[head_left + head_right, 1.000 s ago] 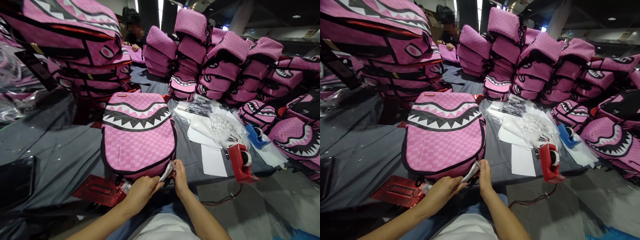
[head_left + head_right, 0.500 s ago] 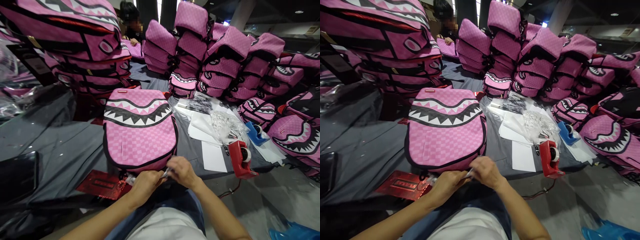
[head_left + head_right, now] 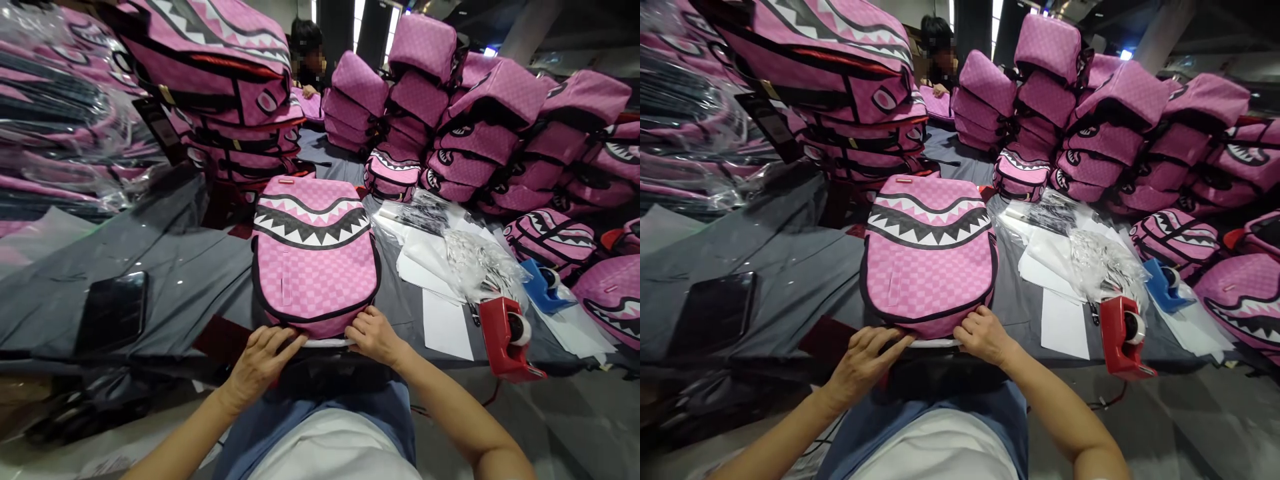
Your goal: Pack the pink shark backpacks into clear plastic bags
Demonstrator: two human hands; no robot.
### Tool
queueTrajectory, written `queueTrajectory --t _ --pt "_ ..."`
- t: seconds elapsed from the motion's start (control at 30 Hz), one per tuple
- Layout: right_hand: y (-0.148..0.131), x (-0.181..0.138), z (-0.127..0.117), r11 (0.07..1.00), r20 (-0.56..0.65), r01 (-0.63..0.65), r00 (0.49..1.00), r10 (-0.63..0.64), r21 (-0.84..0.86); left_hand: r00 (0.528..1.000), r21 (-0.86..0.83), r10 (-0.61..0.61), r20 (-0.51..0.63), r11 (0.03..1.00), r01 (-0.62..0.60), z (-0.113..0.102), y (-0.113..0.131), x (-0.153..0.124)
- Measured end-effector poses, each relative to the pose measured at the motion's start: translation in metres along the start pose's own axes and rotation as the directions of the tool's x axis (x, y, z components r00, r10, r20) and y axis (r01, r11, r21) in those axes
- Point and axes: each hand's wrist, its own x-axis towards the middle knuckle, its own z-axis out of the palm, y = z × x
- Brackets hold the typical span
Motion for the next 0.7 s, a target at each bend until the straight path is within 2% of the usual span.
queueTrajectory --t 0.03,0.1,0.17,0.2,0.27,0.33,0.43,0.57,0.63,0.7 --pt "-0.001 -0.001 0.003 1.0 -0.037 -0.013 0.999 0.012 -0.014 0.999 -0.03 -0.032 0.034 0.999 0.033 -0.006 0.01 0.012" --pt "-0.002 -0.005 0.007 0.999 -0.079 -0.04 0.996 0.038 -0.021 0.986 -0.192 -0.089 0.139 0.975 0.115 -0.014 0.029 0.041" --pt "-0.002 -0.009 0.01 0.998 -0.076 -0.061 0.995 0.061 0.002 0.94 -0.381 -0.133 0.315 0.889 0.253 -0.011 0.041 0.069" --pt "-0.002 -0.012 0.01 0.997 -0.071 -0.075 0.995 0.076 0.019 0.891 -0.433 -0.129 0.436 0.837 0.333 -0.004 0.044 0.082" --pt "-0.001 -0.016 0.012 0.992 -0.061 -0.113 0.991 0.116 0.051 0.758 -0.461 -0.065 0.649 0.759 0.46 0.015 0.042 0.1" --pt "0.001 -0.019 0.015 0.988 -0.054 -0.139 0.988 0.143 0.067 0.641 -0.467 0.033 0.767 0.715 0.521 0.035 0.037 0.11" --pt "0.0 -0.016 0.024 0.979 -0.041 -0.192 0.98 0.195 0.07 0.541 -0.484 0.133 0.831 0.652 0.584 0.048 0.031 0.111" --pt "-0.01 -0.011 0.02 0.949 -0.059 -0.291 0.952 0.3 0.123 0.399 -0.425 0.165 0.902 0.502 0.753 0.038 0.029 0.104" --pt "-0.019 -0.021 0.001 0.934 -0.108 -0.303 0.939 0.326 0.189 0.378 -0.399 0.136 0.916 0.42 0.815 0.031 0.028 0.103" --pt "-0.029 -0.047 -0.032 0.891 -0.177 -0.387 0.885 0.431 0.237 0.395 -0.393 0.08 0.915 0.395 0.83 0.027 0.028 0.106"
